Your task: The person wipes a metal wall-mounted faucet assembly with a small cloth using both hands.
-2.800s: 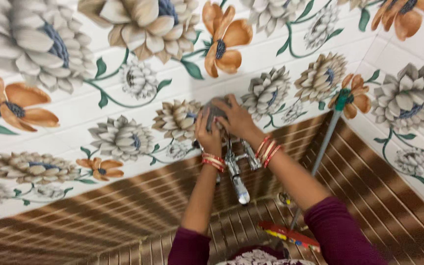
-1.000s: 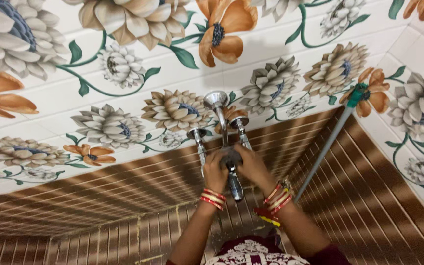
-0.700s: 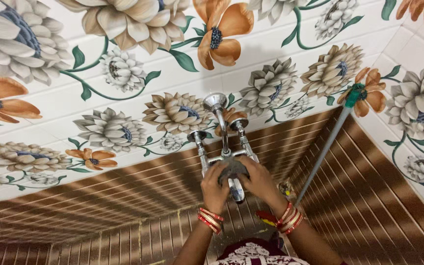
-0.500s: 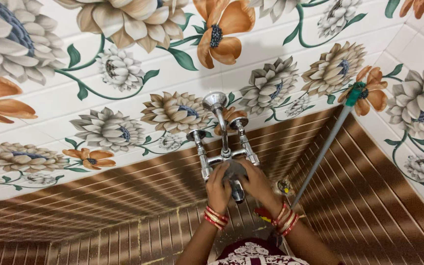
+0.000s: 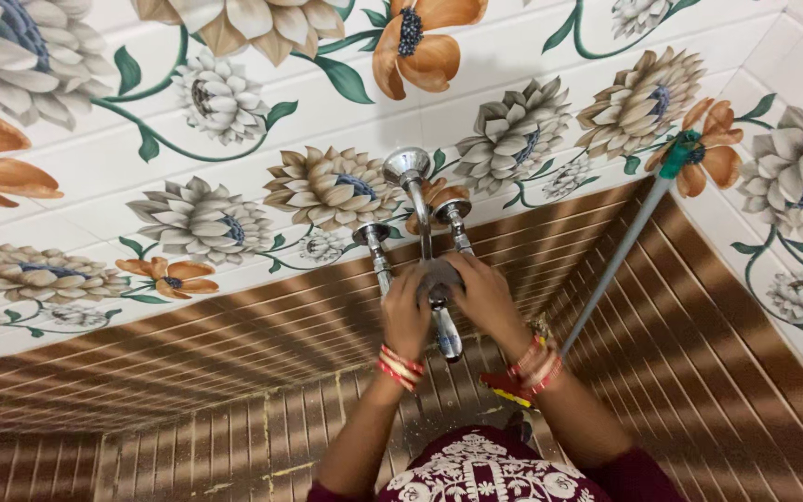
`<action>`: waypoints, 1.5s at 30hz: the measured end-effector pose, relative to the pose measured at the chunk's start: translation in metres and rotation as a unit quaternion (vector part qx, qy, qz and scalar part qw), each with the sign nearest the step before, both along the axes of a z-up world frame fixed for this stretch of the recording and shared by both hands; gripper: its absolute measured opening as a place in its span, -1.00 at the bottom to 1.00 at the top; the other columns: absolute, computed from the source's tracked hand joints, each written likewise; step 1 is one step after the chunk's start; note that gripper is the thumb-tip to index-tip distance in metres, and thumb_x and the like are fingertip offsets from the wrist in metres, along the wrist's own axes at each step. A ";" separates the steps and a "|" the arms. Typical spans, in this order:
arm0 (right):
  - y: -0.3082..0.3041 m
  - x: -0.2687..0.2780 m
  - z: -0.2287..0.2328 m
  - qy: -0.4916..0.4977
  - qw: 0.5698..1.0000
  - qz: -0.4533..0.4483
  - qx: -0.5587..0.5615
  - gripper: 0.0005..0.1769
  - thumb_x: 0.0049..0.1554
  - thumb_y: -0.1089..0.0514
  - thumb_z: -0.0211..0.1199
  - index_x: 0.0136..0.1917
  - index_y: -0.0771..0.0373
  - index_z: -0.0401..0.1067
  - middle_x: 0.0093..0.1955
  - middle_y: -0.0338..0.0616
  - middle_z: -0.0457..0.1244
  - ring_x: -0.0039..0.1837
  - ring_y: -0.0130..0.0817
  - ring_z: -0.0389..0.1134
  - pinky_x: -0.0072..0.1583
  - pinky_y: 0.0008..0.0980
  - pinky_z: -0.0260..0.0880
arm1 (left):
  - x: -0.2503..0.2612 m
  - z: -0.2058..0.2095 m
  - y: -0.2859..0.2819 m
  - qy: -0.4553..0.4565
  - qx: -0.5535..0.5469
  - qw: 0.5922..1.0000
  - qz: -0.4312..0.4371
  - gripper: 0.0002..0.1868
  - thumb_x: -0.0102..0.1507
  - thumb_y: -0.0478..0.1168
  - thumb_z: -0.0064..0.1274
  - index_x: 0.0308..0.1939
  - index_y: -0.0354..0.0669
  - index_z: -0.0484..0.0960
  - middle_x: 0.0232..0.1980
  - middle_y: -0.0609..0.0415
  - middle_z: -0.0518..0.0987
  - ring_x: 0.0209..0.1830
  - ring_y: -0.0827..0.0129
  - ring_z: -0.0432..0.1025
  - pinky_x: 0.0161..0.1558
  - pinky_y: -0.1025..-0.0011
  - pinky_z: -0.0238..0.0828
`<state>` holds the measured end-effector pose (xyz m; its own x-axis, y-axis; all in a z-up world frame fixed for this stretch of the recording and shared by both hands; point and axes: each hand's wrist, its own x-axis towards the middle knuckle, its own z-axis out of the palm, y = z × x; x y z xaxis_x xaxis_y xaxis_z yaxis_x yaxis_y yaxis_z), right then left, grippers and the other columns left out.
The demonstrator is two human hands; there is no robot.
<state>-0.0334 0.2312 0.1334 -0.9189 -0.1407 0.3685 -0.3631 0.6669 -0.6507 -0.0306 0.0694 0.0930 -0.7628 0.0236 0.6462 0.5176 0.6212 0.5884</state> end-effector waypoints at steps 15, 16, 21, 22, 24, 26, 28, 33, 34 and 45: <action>-0.003 0.065 -0.134 -0.110 0.993 0.016 -0.047 -0.35 0.12 0.11 0.34 0.41 0.19 0.19 0.24 0.07 0.21 0.21 0.02 0.38 0.17 -0.14 0.46 | 0.072 -0.114 -0.002 -0.268 -0.029 0.963 0.000 -0.32 0.30 -0.23 -0.07 0.52 -0.01 0.17 0.55 -0.11 0.30 0.10 0.04 0.56 -0.07 0.25 0.64; -0.009 0.062 -0.133 -0.103 0.994 0.018 -0.041 -0.32 0.12 0.03 0.35 0.42 0.18 0.17 0.25 0.07 0.19 0.21 0.04 0.36 0.18 -0.12 0.46 | 0.071 -0.119 -0.003 -0.356 -0.005 0.934 0.012 -0.36 0.37 -0.12 -0.15 0.54 0.04 0.10 0.60 -0.03 0.25 0.03 0.15 0.60 -0.13 0.29 0.67; -0.045 0.062 -0.117 0.044 0.997 -0.018 0.058 -0.11 -0.01 -0.21 0.41 0.39 0.28 0.15 0.22 0.16 0.14 0.20 0.20 0.29 0.16 0.15 0.33 | 0.054 -0.179 -0.009 -0.350 0.380 0.845 -0.139 -0.32 0.43 0.19 -0.48 0.52 -0.06 0.21 0.29 -0.18 0.51 0.11 0.12 0.56 0.02 0.28 0.66; -0.052 0.062 -0.115 0.067 0.996 -0.030 0.041 -0.09 -0.01 -0.22 0.40 0.38 0.32 0.15 0.23 0.21 0.14 0.20 0.23 0.28 0.15 0.15 0.33 | 0.052 -0.190 -0.010 -0.298 0.460 0.812 -0.202 -0.28 0.45 0.25 -0.51 0.49 -0.15 0.28 0.28 -0.23 0.51 0.15 0.12 0.54 0.05 0.25 0.66; -0.055 0.059 -0.117 -0.013 0.998 -0.064 -0.020 -0.17 0.02 -0.21 0.34 0.38 0.28 0.19 0.27 0.15 0.14 0.20 0.14 0.31 0.12 0.05 0.41 | 0.049 -0.197 -0.009 -0.302 0.498 0.786 -0.207 -0.31 0.45 0.20 -0.37 0.44 -0.23 0.35 0.22 -0.21 0.51 0.12 0.11 0.52 0.05 0.20 0.65; -0.053 0.056 -0.128 -0.224 0.964 -0.097 -0.103 -0.34 0.11 -0.19 0.24 0.39 0.11 0.26 0.33 -0.04 0.17 0.19 -0.11 0.37 0.10 -0.15 0.56 | 0.050 -0.186 -0.005 -0.337 0.556 0.739 -0.174 -0.35 0.43 0.19 -0.33 0.37 -0.23 0.42 0.17 -0.18 0.53 0.07 0.12 0.53 0.02 0.18 0.65; -0.042 0.044 -0.146 -0.136 0.973 -0.048 -0.182 -0.46 0.20 -0.11 0.21 0.31 0.25 0.32 0.26 0.00 0.24 0.19 -0.13 0.40 0.17 -0.16 0.49 | 0.044 -0.166 0.000 -0.396 0.625 0.664 -0.106 -0.38 0.39 0.20 -0.37 0.28 -0.13 0.47 0.13 -0.14 0.58 0.02 0.16 0.56 -0.03 0.21 0.65; -0.030 0.019 -0.212 -0.240 0.856 0.009 -0.457 -0.50 0.22 0.03 0.15 0.37 0.26 0.29 0.16 -0.13 0.35 0.13 -0.29 0.43 0.15 -0.32 0.48 | 0.015 -0.169 0.008 -0.391 0.491 0.771 -0.106 -0.64 0.32 -0.12 0.13 0.14 -0.17 0.56 0.01 0.02 0.63 -0.05 0.31 0.54 -0.04 0.36 0.57; -0.029 0.008 -0.226 -0.213 0.835 0.030 -0.506 -0.49 0.24 0.08 0.18 0.41 0.27 0.28 0.18 -0.14 0.34 0.17 -0.33 0.39 0.19 -0.36 0.42 | 0.006 -0.180 0.009 -0.360 0.485 0.788 -0.117 -0.66 0.32 -0.16 0.20 0.11 -0.26 0.59 -0.02 0.02 0.64 -0.07 0.32 0.54 -0.05 0.40 0.53; -0.026 -0.006 -0.293 -0.224 0.555 0.006 -0.801 -0.81 0.26 0.09 0.19 0.00 0.25 0.45 -0.04 -0.12 0.37 0.03 -0.25 0.40 0.14 -0.22 0.43 | 0.018 -0.154 0.025 -0.306 0.188 0.933 -0.024 -0.38 0.19 0.03 0.29 0.19 -0.31 0.55 0.02 -0.19 0.69 -0.02 0.07 0.61 0.02 0.23 0.52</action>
<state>-0.0392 0.2051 -0.1592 -0.9713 0.0303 -0.2359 0.0766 -0.8991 -0.4309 -0.0130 0.0947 -0.0606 -0.9956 -0.0724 0.0594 0.0353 0.2967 0.9543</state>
